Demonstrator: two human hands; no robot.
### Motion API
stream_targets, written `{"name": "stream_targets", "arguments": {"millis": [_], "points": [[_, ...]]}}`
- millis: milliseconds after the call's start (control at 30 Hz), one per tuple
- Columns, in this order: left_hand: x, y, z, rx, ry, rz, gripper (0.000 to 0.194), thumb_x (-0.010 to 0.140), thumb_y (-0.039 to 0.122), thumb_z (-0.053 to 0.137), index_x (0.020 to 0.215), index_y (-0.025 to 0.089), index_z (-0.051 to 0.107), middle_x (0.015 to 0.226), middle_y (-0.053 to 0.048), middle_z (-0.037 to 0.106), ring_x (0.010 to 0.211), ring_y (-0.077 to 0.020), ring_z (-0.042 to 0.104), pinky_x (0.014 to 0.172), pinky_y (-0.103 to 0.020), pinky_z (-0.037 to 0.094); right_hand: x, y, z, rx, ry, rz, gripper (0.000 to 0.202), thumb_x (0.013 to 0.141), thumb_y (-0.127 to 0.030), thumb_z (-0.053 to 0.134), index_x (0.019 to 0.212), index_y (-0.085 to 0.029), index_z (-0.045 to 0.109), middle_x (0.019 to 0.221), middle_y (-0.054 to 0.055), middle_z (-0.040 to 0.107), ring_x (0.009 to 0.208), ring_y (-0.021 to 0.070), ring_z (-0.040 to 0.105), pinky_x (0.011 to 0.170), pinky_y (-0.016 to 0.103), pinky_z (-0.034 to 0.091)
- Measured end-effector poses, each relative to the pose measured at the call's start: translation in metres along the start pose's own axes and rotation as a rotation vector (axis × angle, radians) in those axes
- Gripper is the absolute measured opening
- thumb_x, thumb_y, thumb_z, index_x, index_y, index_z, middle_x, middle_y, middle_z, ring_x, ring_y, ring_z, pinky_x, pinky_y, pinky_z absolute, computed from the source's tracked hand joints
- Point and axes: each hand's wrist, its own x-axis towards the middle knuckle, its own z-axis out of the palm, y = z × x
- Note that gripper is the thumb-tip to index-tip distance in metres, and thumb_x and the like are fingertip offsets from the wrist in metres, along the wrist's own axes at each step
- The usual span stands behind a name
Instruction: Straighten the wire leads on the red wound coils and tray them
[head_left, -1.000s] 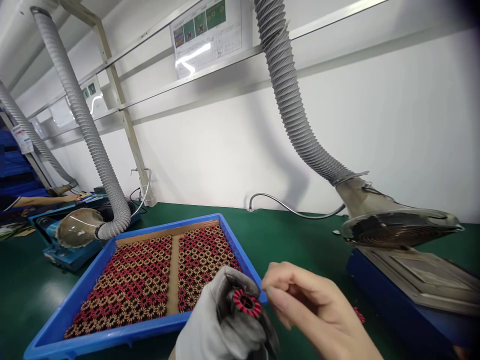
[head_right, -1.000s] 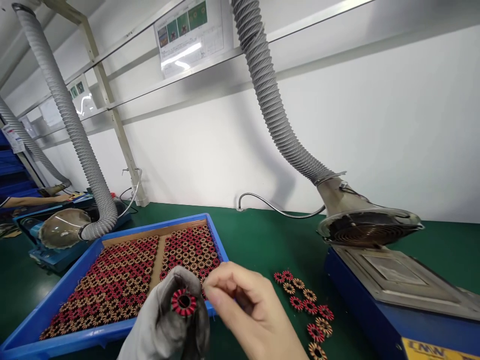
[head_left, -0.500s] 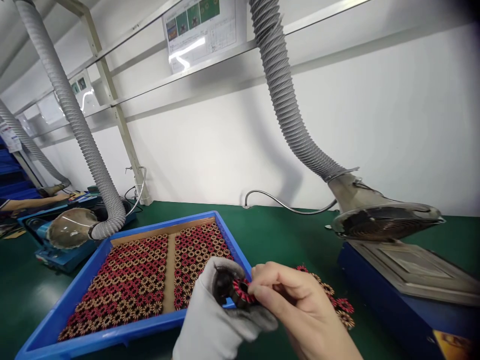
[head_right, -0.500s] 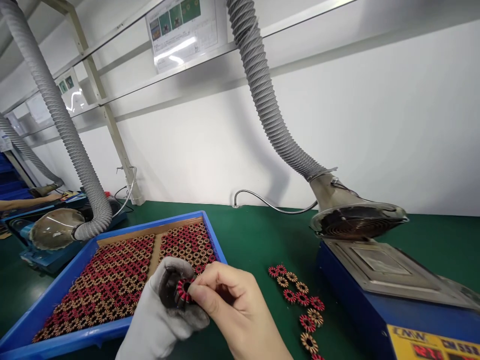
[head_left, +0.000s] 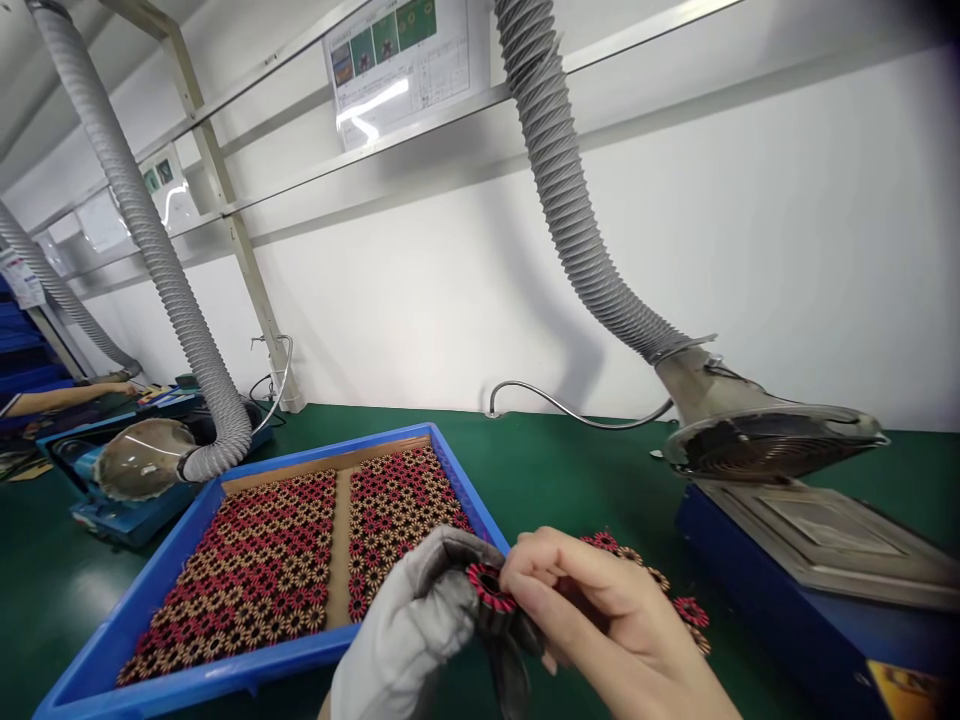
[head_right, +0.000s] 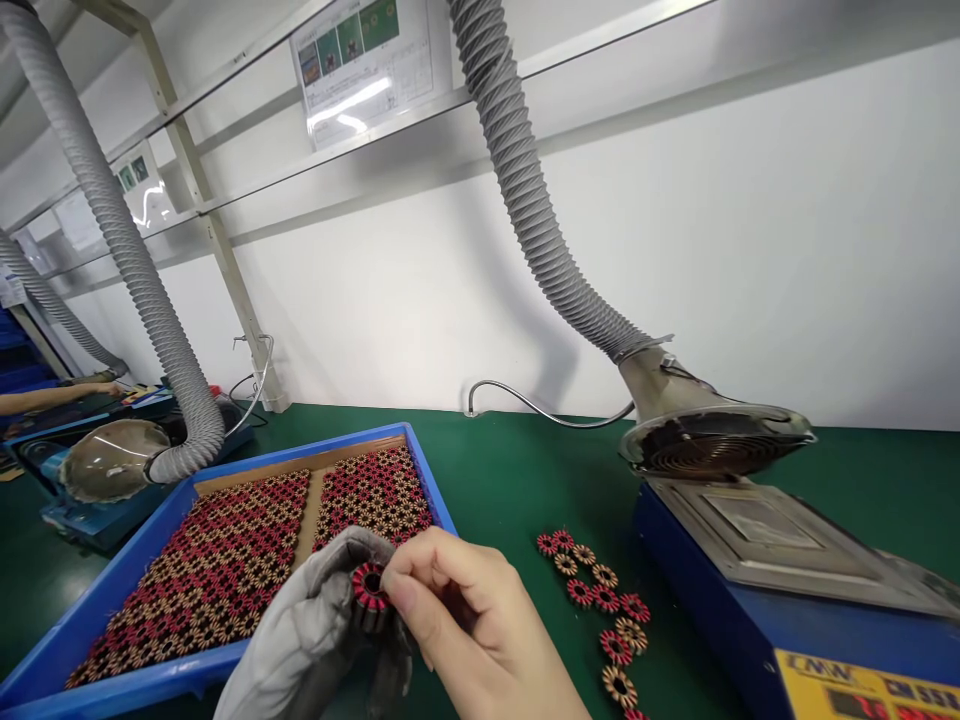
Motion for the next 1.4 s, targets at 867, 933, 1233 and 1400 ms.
{"name": "stream_targets", "arguments": {"millis": [867, 933, 1233, 1400], "points": [[0.005, 0.001, 0.007, 0.045, 0.030, -0.073, 0.038, 0.073, 0.051, 0.067, 0.077, 0.015, 0.057, 0.063, 0.002, 0.048, 0.055, -0.0092, 0.045, 0.053, -0.023, 0.036, 0.004, 0.000, 0.005, 0.045, 0.018, -0.006, 0.042, 0.082, -0.054, 0.054, 0.061, -0.018, 0.049, 0.057, -0.004, 0.036, 0.053, 0.0107, 0.031, 0.049, 0.025, 0.024], [0.005, 0.004, 0.009, 0.038, 0.052, -0.069, 0.038, 0.072, 0.051, 0.068, 0.077, 0.015, 0.058, 0.063, 0.001, 0.049, 0.056, -0.0101, 0.046, 0.054, -0.023, 0.037, 0.005, 0.003, 0.004, 0.048, 0.005, -0.040, 0.041, 0.084, -0.051, 0.053, 0.061, -0.018, 0.050, 0.056, -0.004, 0.037, 0.052, 0.0102, 0.031, 0.048, 0.024, 0.024], [0.005, 0.003, 0.008, 0.043, 0.039, -0.040, 0.033, 0.074, 0.046, 0.068, 0.073, 0.015, 0.058, 0.064, 0.000, 0.051, 0.063, -0.0120, 0.049, 0.059, -0.023, 0.040, 0.007, 0.004, 0.002, 0.073, -0.039, -0.021, 0.040, 0.084, -0.051, 0.054, 0.063, -0.018, 0.050, 0.056, -0.004, 0.035, 0.052, 0.0096, 0.029, 0.047, 0.024, 0.022], [0.006, 0.000, 0.007, 0.049, 0.056, -0.024, 0.032, 0.075, 0.045, 0.067, 0.077, 0.014, 0.061, 0.067, -0.001, 0.053, 0.066, -0.0127, 0.051, 0.062, -0.024, 0.042, 0.004, 0.001, 0.006, 0.144, 0.074, 0.035, 0.040, 0.079, -0.053, 0.059, 0.061, -0.018, 0.052, 0.057, -0.004, 0.036, 0.052, 0.0095, 0.028, 0.047, 0.024, 0.022]]}}
